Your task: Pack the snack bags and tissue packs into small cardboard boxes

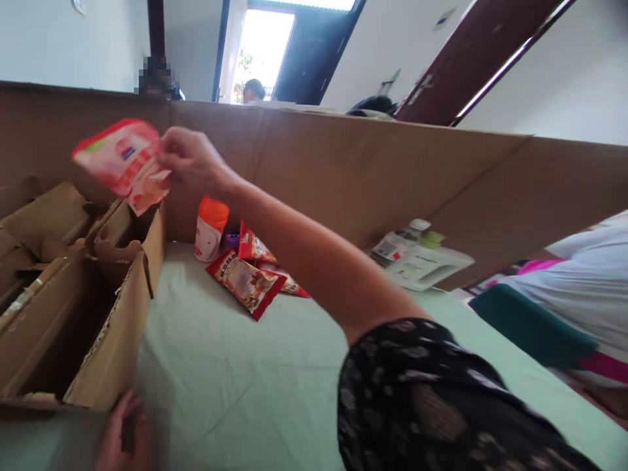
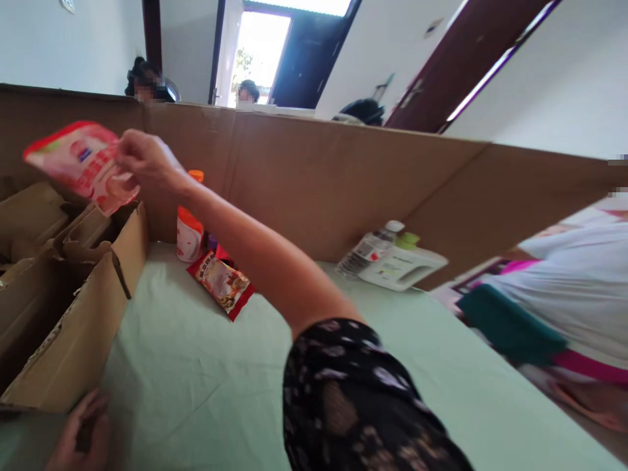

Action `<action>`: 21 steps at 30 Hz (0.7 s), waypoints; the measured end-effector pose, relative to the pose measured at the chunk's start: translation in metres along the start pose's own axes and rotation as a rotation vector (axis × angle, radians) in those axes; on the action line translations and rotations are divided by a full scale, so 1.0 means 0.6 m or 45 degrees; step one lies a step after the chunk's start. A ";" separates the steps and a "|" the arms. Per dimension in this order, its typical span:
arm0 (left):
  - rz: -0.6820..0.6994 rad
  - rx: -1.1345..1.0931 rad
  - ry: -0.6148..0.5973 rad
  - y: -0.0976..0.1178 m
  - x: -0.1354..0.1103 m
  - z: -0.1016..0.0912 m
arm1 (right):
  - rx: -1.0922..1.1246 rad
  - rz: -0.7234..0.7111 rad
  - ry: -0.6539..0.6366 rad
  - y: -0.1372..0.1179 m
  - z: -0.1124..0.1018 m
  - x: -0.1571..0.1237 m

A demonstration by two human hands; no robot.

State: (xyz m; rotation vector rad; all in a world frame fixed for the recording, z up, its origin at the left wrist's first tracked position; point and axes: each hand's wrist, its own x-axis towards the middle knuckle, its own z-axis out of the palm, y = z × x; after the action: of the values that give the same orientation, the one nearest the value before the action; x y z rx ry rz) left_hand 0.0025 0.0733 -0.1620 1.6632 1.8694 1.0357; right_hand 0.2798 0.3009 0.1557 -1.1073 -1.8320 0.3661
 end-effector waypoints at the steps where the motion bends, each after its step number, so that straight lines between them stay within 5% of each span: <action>1: 0.002 -0.025 -0.013 -0.003 0.000 0.001 | 0.084 -0.023 0.100 -0.004 -0.033 -0.029; 5: -0.006 -0.082 -0.022 -0.016 0.005 0.008 | 0.033 0.095 0.314 -0.002 -0.153 -0.190; 10: 0.092 -0.090 0.042 -0.008 0.007 0.006 | -0.269 0.618 0.318 0.051 -0.236 -0.389; 15: 0.157 -0.096 0.083 -0.001 0.009 0.000 | -0.267 1.005 0.350 0.124 -0.228 -0.494; 21: 0.149 -0.090 0.117 0.011 -0.009 -0.006 | -0.358 0.983 0.367 0.166 -0.191 -0.485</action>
State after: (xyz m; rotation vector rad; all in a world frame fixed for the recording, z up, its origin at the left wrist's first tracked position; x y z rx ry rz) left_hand 0.0053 0.0673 -0.1556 1.7281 1.7876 1.2309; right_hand 0.4744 0.0963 -0.0122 -1.9453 -1.1666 0.3657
